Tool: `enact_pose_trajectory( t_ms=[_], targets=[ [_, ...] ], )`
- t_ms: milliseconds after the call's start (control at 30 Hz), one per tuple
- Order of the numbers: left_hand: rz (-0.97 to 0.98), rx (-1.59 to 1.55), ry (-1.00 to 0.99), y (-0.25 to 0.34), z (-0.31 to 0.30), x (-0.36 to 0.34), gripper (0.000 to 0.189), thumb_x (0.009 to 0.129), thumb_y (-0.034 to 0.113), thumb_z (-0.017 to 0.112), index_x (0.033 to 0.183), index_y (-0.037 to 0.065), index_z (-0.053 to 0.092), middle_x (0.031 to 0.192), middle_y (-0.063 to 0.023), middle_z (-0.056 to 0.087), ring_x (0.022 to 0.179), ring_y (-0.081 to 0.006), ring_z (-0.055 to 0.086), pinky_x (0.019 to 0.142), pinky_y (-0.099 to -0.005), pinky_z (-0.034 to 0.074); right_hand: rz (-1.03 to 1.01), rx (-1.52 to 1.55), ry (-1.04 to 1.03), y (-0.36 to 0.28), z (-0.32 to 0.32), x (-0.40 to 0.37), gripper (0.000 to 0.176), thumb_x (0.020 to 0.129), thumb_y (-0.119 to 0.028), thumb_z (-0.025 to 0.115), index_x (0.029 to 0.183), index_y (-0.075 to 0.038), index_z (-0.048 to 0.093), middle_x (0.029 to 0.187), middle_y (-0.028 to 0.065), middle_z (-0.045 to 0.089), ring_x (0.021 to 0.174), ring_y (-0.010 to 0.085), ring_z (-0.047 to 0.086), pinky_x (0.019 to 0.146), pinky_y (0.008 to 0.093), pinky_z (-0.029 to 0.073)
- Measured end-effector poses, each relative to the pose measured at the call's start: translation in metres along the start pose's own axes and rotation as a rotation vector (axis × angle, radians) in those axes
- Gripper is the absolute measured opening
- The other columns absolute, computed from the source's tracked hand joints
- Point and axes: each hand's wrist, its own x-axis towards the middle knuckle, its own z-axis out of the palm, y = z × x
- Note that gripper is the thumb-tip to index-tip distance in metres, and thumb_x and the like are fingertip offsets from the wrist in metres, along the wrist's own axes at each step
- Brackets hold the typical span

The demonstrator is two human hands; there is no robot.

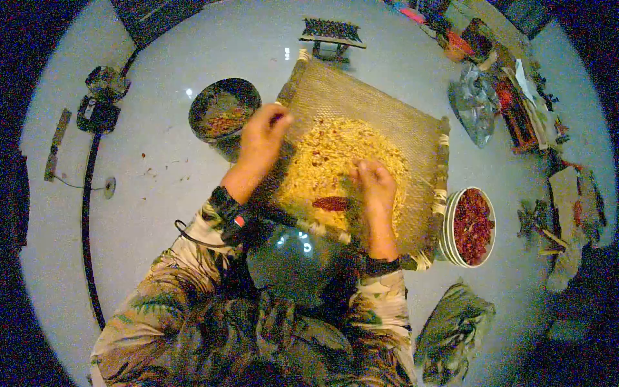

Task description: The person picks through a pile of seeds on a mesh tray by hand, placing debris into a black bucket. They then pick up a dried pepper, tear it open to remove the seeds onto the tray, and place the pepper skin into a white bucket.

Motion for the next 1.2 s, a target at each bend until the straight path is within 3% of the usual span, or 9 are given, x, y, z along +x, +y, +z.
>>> enact_pose_trajectory(
  t_ms=[167, 200, 333, 667, 700, 800, 933, 1100, 1200],
  targets=[
    [-0.287, 0.02, 0.278, -0.085, -0.028, 0.037, 0.017, 0.079, 0.012, 0.059, 0.092, 0.001, 0.059, 0.074, -0.0077, 0.061, 0.062, -0.0142, 0.056, 0.057, -0.0269, 0.045, 0.008, -0.03, -0.005, 0.002, -0.001, -0.001, 0.01, 0.084, -0.013, 0.057, 0.084, -0.003, 0.057, 0.095, 0.0109, 0.061, 0.073, 0.0159, 0.061, 0.067, 0.0283, 0.052],
    [-0.472, -0.313, 0.294, -0.114, -0.03, 0.037, 0.023, 0.078, 0.012, 0.06, 0.097, -0.002, 0.057, 0.077, -0.0087, 0.062, 0.061, -0.0142, 0.056, 0.058, -0.0256, 0.045, 0.01, -0.041, -0.01, 0.005, -0.002, 0.0, 0.01, 0.084, -0.013, 0.057, 0.084, -0.003, 0.057, 0.094, 0.0108, 0.061, 0.073, 0.0158, 0.061, 0.067, 0.0283, 0.052],
    [-0.442, 0.597, 0.092, -0.253, -0.036, 0.014, 0.033, 0.07, 0.023, 0.063, 0.093, 0.001, 0.061, 0.088, -0.0185, 0.064, 0.084, -0.0311, 0.061, 0.074, -0.0371, 0.048, -0.01, -0.027, -0.013, -0.004, 0.008, -0.009, 0.01, 0.085, -0.013, 0.056, 0.083, -0.004, 0.056, 0.093, 0.0101, 0.061, 0.073, 0.0156, 0.06, 0.066, 0.0275, 0.052],
    [-0.287, 0.04, 0.175, -0.137, 0.0, 0.02, 0.023, 0.077, 0.018, 0.055, 0.094, 0.003, 0.06, 0.085, -0.0178, 0.063, 0.08, -0.0327, 0.061, 0.072, -0.0384, 0.047, -0.019, -0.112, -0.07, 0.003, 0.011, -0.004, 0.015, 0.084, -0.016, 0.057, 0.082, -0.001, 0.06, 0.071, 0.0029, 0.059, 0.063, 0.012, 0.054, 0.062, 0.0238, 0.043],
    [-0.333, 0.014, 0.107, -0.119, 0.004, 0.02, 0.024, 0.078, 0.019, 0.056, 0.095, 0.003, 0.06, 0.087, -0.0167, 0.063, 0.081, -0.0306, 0.061, 0.073, -0.0367, 0.048, -0.029, -0.163, -0.15, 0.011, 0.003, 0.002, 0.013, 0.085, -0.014, 0.057, 0.085, -0.001, 0.059, 0.087, 0.0063, 0.061, 0.069, 0.0123, 0.058, 0.064, 0.0249, 0.049],
    [-0.261, -0.042, 0.015, -0.063, 0.015, 0.014, 0.025, 0.081, 0.019, 0.056, 0.099, 0.002, 0.059, 0.088, -0.0154, 0.063, 0.08, -0.0281, 0.061, 0.071, -0.0357, 0.048, -0.072, -0.357, -0.21, 0.012, 0.002, 0.003, 0.013, 0.085, -0.014, 0.057, 0.085, -0.002, 0.06, 0.082, 0.0041, 0.061, 0.068, 0.0111, 0.057, 0.063, 0.0233, 0.047],
    [-0.174, -0.077, -0.401, -0.009, 0.034, -0.008, 0.025, 0.08, 0.019, 0.056, 0.096, 0.001, 0.059, 0.089, -0.0185, 0.061, 0.082, -0.0317, 0.059, 0.07, -0.0419, 0.046, -0.218, -0.521, -0.205, 0.034, -0.012, 0.02, 0.015, 0.083, -0.016, 0.059, 0.085, -0.001, 0.06, 0.073, 0.0015, 0.059, 0.066, 0.0091, 0.053, 0.061, 0.0222, 0.043],
    [0.384, -0.02, -0.502, -0.003, 0.053, -0.051, 0.018, 0.073, 0.014, 0.055, 0.085, 0.001, 0.058, 0.082, -0.0205, 0.058, 0.08, -0.0353, 0.057, 0.068, -0.044, 0.046, -0.19, -0.581, -0.102, 0.013, -0.019, 0.018, 0.017, 0.079, -0.018, 0.062, 0.082, -0.001, 0.062, 0.073, 0.0064, 0.061, 0.067, 0.0141, 0.053, 0.063, 0.0273, 0.044],
    [0.311, 0.221, -0.851, -0.044, 0.097, -0.071, 0.023, 0.068, 0.011, 0.056, 0.088, 0.001, 0.055, 0.089, -0.0199, 0.058, 0.087, -0.0335, 0.056, 0.072, -0.042, 0.045, -0.27, -0.517, -0.056, 0.024, -0.032, 0.025, 0.017, 0.083, -0.017, 0.059, 0.079, -0.001, 0.059, 0.069, 0.0025, 0.058, 0.064, 0.0103, 0.053, 0.061, 0.0229, 0.043]
  ],
)
